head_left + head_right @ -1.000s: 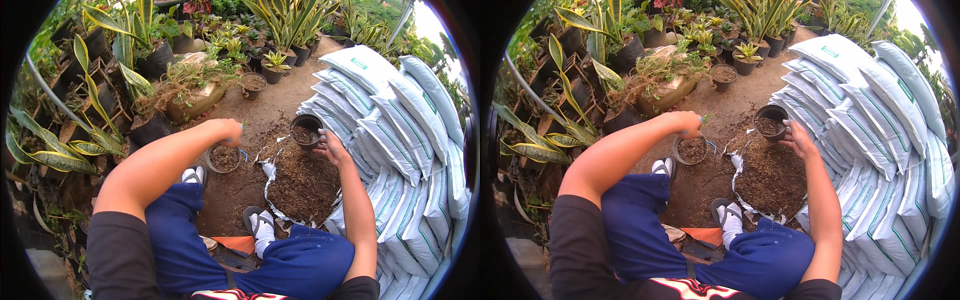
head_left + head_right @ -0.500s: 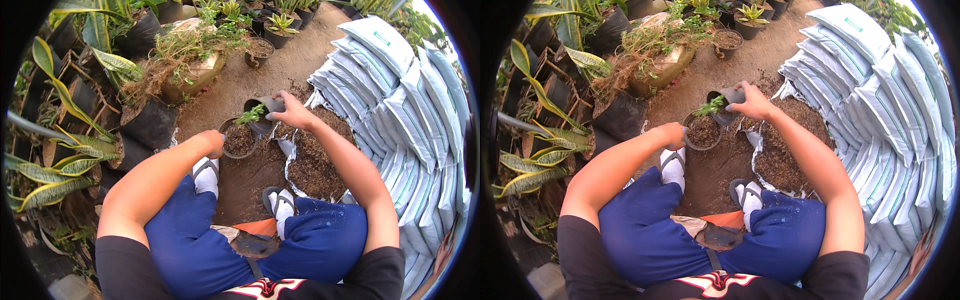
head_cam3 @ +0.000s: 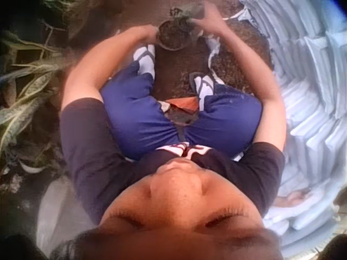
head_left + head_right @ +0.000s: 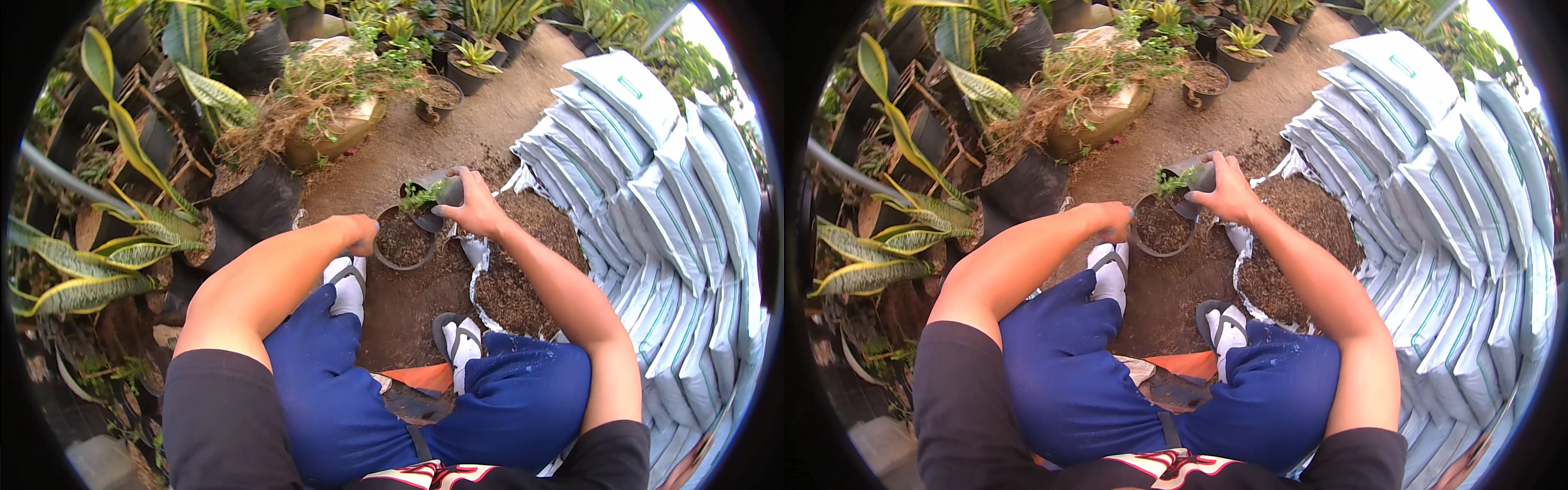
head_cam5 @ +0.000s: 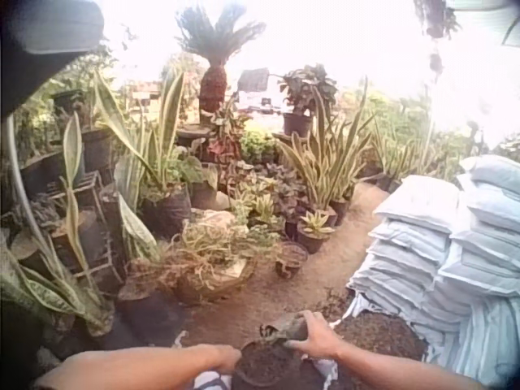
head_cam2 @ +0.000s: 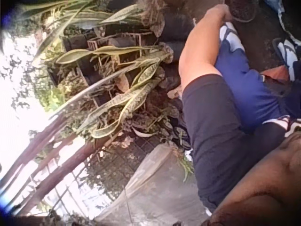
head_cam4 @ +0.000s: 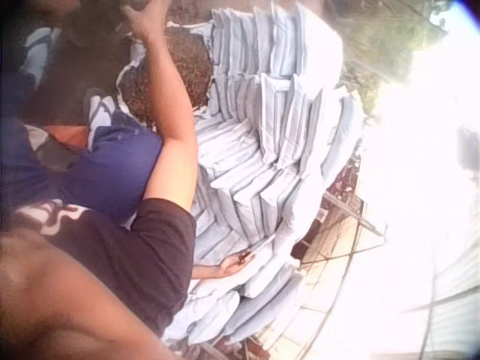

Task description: The person scoops soil into a small plastic pot, removes a small plant from its container, and replants it into the pot using their hands.

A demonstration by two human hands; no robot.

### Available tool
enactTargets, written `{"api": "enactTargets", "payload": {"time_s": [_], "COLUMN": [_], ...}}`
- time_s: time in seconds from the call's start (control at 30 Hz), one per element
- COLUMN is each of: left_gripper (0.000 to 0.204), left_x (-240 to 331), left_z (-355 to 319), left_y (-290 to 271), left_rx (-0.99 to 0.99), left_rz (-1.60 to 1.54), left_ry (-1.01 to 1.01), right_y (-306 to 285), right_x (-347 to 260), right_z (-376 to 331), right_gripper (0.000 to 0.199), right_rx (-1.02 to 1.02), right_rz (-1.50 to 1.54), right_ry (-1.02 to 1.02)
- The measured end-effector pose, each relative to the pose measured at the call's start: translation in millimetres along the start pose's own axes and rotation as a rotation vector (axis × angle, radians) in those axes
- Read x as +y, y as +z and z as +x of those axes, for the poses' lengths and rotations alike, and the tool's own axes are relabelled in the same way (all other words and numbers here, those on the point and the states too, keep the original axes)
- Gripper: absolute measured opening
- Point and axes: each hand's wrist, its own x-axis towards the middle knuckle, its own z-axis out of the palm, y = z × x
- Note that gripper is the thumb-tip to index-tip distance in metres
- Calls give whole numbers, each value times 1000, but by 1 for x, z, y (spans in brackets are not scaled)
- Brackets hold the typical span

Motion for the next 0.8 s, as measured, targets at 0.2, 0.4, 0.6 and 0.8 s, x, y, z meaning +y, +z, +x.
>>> {"api": "enactTargets", "payload": {"time_s": [0.2,0.4,0.6,0.8], "left_gripper": [81,82,22,78], "left_x": [-9,-19,-27,-15], "left_z": [7,29,26,16], "left_y": [-5,7,19,-15], "left_rx": [-71,-112,203,26], "left_rz": [26,-11,-120,-145], "left_ry": [-101,-57,165,26], "right_y": [2,2,-1,-3], "right_x": [-14,-18,-15,-14], "right_z": [3,-1,-5,-8], "right_gripper": [84,78,75,73], "right_rx": [-50,-51,-10,-2], "right_rz": [-11,-66,-33,-41], "right_ry": [-67,-80,-135,-187]}}
